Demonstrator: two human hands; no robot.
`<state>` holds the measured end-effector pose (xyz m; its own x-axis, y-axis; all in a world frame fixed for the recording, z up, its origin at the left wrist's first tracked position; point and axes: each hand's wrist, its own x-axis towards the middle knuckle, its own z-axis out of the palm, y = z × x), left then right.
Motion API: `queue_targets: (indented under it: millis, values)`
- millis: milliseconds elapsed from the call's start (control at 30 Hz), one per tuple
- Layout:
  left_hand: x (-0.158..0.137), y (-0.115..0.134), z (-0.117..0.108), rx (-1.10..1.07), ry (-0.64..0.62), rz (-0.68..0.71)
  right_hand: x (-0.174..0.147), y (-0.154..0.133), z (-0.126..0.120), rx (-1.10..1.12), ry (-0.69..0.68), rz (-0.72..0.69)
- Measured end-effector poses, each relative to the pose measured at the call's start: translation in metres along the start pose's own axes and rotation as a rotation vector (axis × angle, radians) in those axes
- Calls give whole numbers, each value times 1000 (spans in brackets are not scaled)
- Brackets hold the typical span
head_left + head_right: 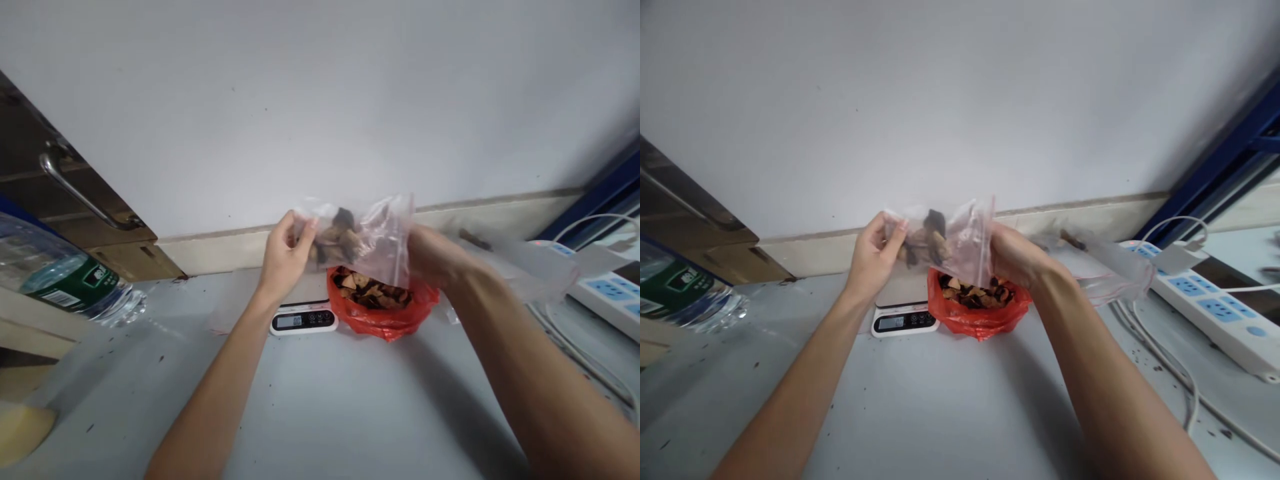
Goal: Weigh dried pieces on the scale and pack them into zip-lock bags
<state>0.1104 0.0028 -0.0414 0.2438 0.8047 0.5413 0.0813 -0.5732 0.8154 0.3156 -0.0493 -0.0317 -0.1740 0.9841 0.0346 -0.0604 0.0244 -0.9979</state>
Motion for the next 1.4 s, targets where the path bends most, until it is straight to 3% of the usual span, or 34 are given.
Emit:
queue_targets:
  millis: [100,400,500,567,667,700,767,1000,1200,1267,1400]
  values:
    - [6,-2,-14,90,52,-3,-3,-6,-7,67,-29,51]
    - [6,-5,-31,264,59,-157,-14,-22,6,-187,-7,169]
    - [3,-3,-31,459,173,-29,-11,-16,13,-216,17,158]
    - [0,3,-30,506,37,38,-8,-11,17,-242,14,123]
    - [-4,15,-28,367,-476,-65,-3,-4,22,-271,-54,54]
    - [-5,18,-27,320,-593,-104,-2,-3,23,-272,-73,35]
    - [-7,21,-26,277,-679,-133,0,-1,26,-278,-87,10]
    - [-8,21,-24,256,-590,-201,0,-4,30,-368,-98,-2]
    - [-4,26,-32,361,-324,-148,-6,-11,30,-466,192,90]
    - [-5,25,-33,340,-348,-97,-6,-12,30,-423,191,93]
    - [-11,19,-26,318,-499,-91,-3,-9,35,-270,8,130]
